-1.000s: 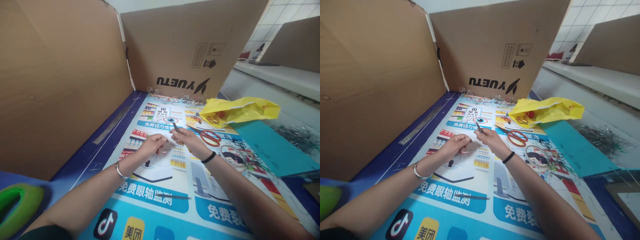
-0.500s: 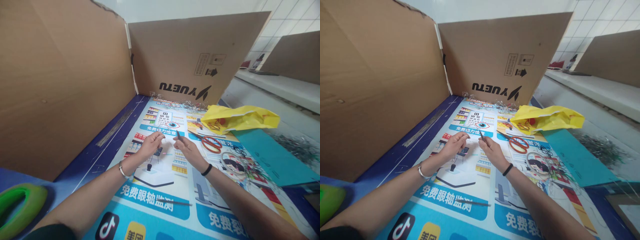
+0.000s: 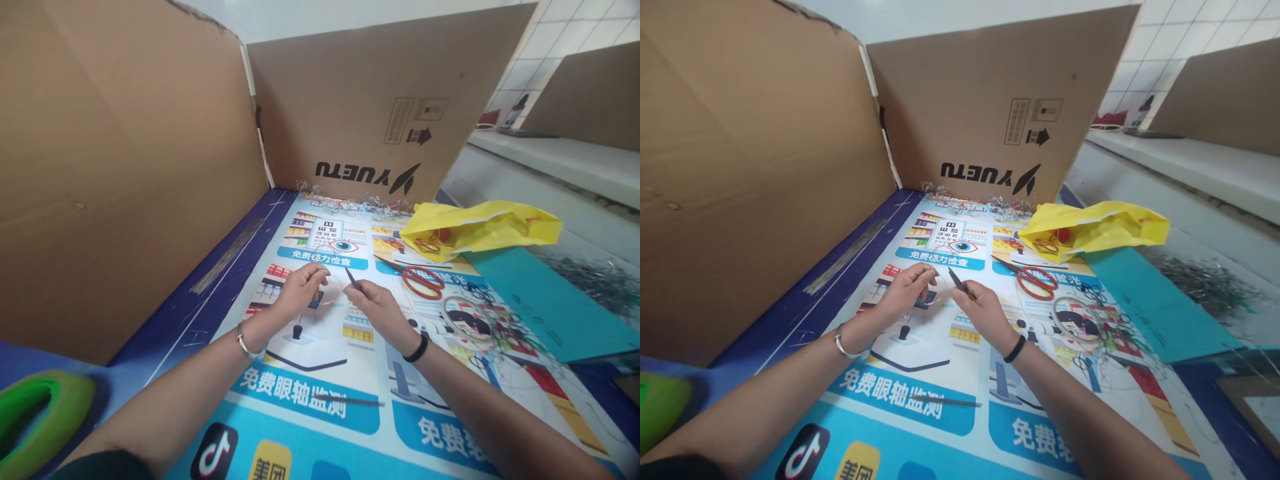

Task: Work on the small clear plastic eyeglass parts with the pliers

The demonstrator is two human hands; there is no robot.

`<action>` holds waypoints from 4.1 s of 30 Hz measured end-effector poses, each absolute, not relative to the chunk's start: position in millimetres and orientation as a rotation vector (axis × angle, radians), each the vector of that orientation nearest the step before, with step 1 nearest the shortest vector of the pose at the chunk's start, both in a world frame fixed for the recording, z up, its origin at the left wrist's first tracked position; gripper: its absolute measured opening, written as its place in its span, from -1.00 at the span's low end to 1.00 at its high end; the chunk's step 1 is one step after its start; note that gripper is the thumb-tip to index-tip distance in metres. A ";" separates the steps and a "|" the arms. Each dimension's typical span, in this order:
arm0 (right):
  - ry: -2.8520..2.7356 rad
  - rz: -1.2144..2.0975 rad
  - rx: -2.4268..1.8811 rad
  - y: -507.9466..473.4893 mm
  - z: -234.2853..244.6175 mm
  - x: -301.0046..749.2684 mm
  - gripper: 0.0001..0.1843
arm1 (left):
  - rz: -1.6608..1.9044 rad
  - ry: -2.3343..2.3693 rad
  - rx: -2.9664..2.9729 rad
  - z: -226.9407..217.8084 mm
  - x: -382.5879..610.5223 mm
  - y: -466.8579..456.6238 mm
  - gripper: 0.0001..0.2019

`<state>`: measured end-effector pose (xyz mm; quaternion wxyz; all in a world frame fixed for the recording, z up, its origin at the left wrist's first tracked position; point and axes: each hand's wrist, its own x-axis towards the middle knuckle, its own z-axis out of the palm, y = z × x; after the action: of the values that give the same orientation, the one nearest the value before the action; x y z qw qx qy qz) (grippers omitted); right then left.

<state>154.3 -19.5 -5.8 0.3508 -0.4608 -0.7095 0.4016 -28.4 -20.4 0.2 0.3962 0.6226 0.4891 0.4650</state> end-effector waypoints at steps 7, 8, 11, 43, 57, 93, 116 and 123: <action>-1.683 1.200 -1.178 -22.8 -4.4 146.8 -0.68 | 1.108 1.191 1.518 -0.1 -19.6 -26.4 -0.74; -1.664 1.210 -1.178 -22.3 -5.2 147.0 -0.69 | 1.118 1.166 1.495 -1.3 -19.4 -25.8 -0.75; -1.620 1.257 -1.164 -20.1 -7.5 148.3 -0.71 | 1.148 1.097 1.418 -5.3 -19.5 -23.4 -0.75; -1.701 1.342 -1.136 -18.2 -6.2 148.3 -0.73 | 1.217 1.080 1.305 -5.6 -17.6 -24.6 -0.78; -2.209 0.748 -1.150 -9.9 2.2 165.9 -0.66 | 1.344 1.114 1.342 -2.4 -23.4 -22.4 -0.78; -2.503 0.495 -1.311 -10.3 -5.4 167.2 -0.73 | 1.214 1.154 1.721 -2.6 -29.7 -20.6 -0.82; -2.412 0.644 -1.322 -8.2 -2.8 171.4 -0.68 | 1.035 1.013 1.596 2.3 -33.7 -21.3 -0.82; -2.444 0.668 -1.239 -6.5 -5.9 173.1 -0.64 | 0.926 0.916 1.636 3.3 -41.7 -16.0 -0.84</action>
<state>173.1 -6.5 -5.9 0.1599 -0.4338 -0.8554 0.2337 -41.7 -16.0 3.3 0.5013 0.6769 0.3792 0.3832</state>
